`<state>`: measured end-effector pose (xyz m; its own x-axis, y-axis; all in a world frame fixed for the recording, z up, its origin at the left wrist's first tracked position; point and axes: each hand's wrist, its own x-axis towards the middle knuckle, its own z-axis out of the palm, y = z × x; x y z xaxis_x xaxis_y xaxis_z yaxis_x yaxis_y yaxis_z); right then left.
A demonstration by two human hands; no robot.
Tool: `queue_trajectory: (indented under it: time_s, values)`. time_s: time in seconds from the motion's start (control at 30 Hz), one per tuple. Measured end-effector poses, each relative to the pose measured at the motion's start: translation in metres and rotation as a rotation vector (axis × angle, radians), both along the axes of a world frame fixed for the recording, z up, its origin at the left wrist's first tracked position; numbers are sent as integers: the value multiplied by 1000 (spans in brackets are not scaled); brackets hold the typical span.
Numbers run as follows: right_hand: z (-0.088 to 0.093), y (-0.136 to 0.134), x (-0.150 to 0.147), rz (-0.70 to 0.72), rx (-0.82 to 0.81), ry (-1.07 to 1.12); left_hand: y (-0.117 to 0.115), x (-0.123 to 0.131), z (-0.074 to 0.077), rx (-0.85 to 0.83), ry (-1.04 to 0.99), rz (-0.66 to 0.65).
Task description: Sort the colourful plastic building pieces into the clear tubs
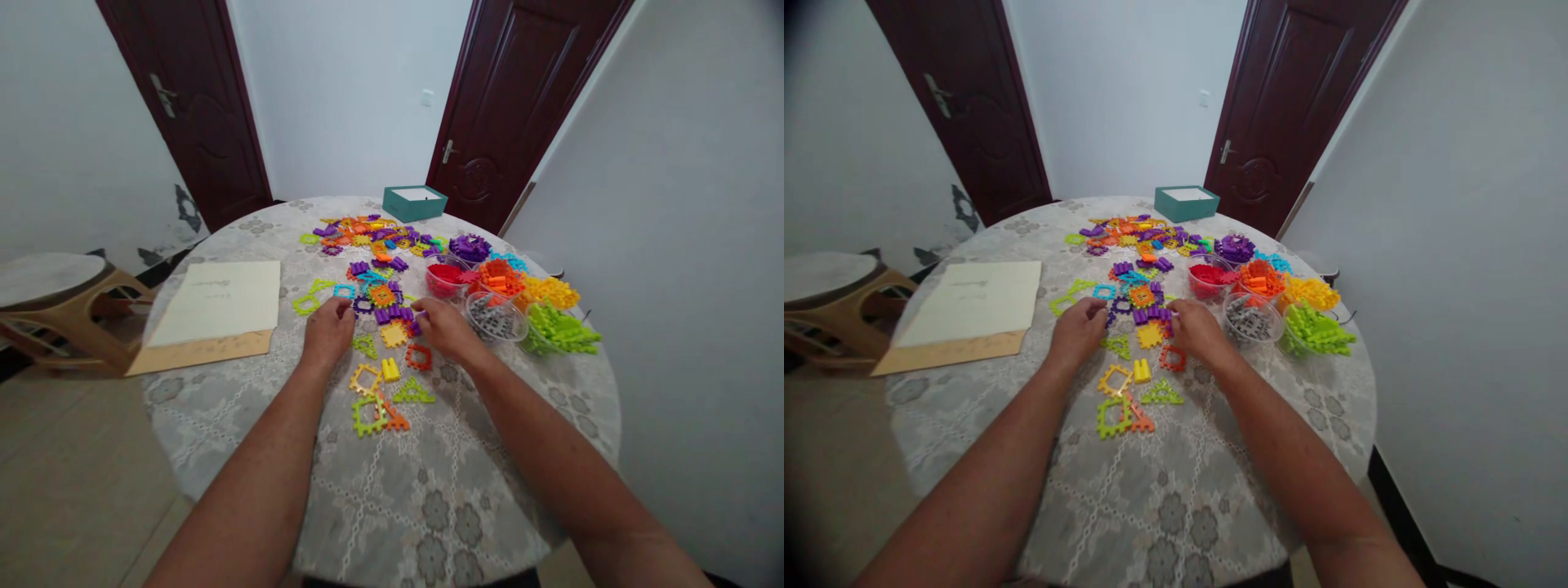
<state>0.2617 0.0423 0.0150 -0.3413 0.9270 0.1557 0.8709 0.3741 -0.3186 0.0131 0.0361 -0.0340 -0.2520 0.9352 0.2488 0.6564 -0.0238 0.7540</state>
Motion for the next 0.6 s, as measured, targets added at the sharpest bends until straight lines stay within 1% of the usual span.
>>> queue_trajectory:
  time_s: [0.1, 0.2, 0.3, 0.43, 0.5, 0.6]
  values:
    - [13, 8, 1, -29, -30, -38, -2, 3, 1, 0, 15, -39]
    - [15, 0, 9, 23, -137, -134, -3, 4, 2, 13, -5, -45]
    - [5, -21, 17, 75, -224, -204, -4, 4, 5, 18, -47, -52]
    - [-11, -44, 22, 92, -190, -196, -4, 6, 7, 44, -97, -50]
    - [-15, -47, 24, 94, -191, -152, -4, 8, 7, 49, -117, -62]
    - [-18, -45, 28, 87, -225, -34, -5, 10, 7, 39, -147, -112]
